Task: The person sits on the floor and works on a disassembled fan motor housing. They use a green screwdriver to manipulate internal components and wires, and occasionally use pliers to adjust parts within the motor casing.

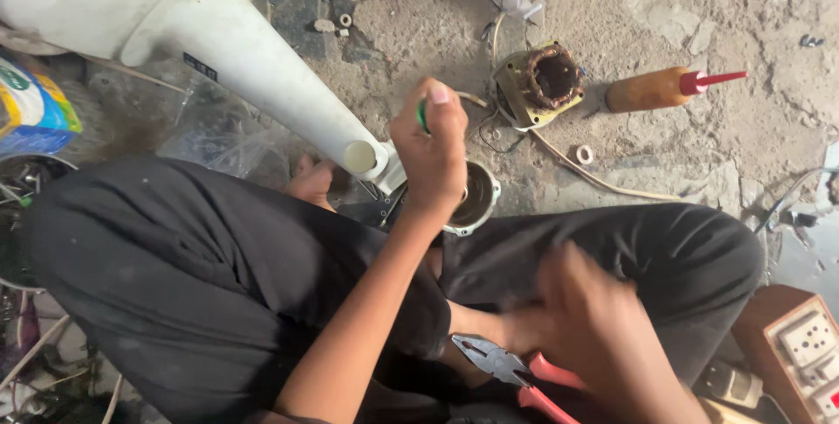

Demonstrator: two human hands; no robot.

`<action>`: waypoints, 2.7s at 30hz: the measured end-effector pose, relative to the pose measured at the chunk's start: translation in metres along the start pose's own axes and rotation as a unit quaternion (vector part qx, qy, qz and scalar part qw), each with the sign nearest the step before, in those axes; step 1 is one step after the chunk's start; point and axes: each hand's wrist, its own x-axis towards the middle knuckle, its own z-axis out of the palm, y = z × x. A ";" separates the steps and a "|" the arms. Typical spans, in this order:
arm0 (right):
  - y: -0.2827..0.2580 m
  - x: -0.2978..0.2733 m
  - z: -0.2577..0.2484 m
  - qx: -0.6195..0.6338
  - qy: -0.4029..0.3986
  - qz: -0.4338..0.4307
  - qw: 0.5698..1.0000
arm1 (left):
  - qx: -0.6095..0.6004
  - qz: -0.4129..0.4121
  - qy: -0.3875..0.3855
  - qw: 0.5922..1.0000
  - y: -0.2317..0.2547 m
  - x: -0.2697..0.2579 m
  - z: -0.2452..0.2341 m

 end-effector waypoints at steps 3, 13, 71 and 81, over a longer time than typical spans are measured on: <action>-0.009 -0.075 0.051 -0.032 0.179 -0.199 0.963 | -0.002 0.004 -0.017 1.000 0.003 -0.004 0.004; 0.033 -0.079 0.070 0.065 -0.016 -0.043 0.997 | 0.094 0.083 -0.010 0.992 0.005 -0.012 0.016; 0.083 -0.155 0.161 0.744 -0.117 0.301 0.585 | 0.049 0.001 -0.067 0.997 0.020 0.012 -0.006; 0.058 -0.133 0.095 0.661 -0.214 0.276 0.664 | 0.082 0.040 -0.139 0.986 0.017 0.005 -0.004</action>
